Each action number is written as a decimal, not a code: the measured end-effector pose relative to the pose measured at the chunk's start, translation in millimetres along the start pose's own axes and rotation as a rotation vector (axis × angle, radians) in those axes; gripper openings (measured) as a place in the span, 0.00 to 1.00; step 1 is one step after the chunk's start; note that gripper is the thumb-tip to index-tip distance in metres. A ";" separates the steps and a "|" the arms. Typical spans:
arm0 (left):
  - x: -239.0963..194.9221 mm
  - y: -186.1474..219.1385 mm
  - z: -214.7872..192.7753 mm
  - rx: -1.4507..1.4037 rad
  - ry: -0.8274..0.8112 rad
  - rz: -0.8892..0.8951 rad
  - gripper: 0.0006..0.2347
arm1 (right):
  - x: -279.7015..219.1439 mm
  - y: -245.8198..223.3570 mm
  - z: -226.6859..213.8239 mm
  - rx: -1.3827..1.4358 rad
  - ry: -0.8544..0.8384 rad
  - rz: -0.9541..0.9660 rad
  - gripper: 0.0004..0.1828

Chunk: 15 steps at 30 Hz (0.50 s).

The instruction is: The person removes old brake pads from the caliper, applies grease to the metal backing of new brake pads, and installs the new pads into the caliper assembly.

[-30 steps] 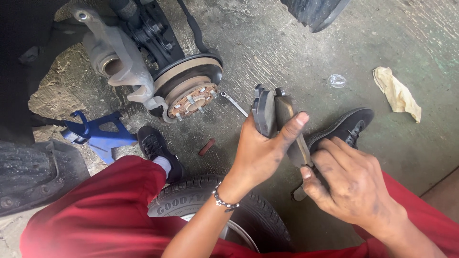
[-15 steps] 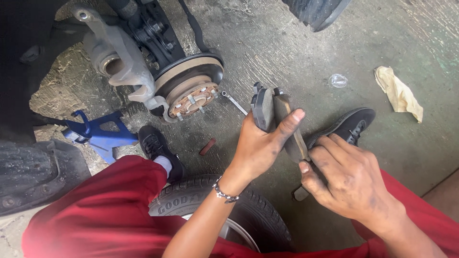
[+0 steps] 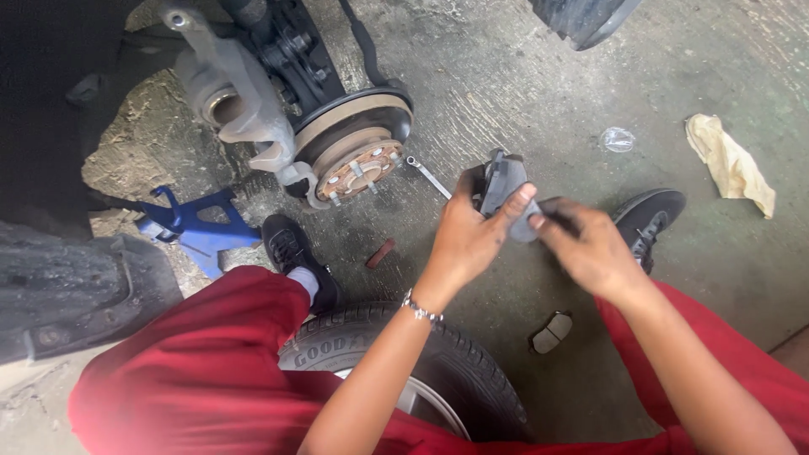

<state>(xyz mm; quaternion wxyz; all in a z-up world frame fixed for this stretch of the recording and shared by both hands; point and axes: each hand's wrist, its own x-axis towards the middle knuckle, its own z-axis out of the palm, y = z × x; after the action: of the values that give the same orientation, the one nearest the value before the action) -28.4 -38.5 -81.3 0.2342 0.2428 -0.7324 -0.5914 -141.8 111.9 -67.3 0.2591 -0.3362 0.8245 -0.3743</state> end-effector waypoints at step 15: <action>-35.4 -140.1 -36.7 -0.228 0.078 -0.143 0.18 | 38.8 419.7 205.4 0.328 0.102 0.633 0.22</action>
<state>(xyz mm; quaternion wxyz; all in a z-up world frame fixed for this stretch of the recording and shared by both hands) 33.0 -69.3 -213.6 0.2457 0.2889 -0.6317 -0.6761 -178.4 199.1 -526.5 0.3713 0.0007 0.8284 -0.4193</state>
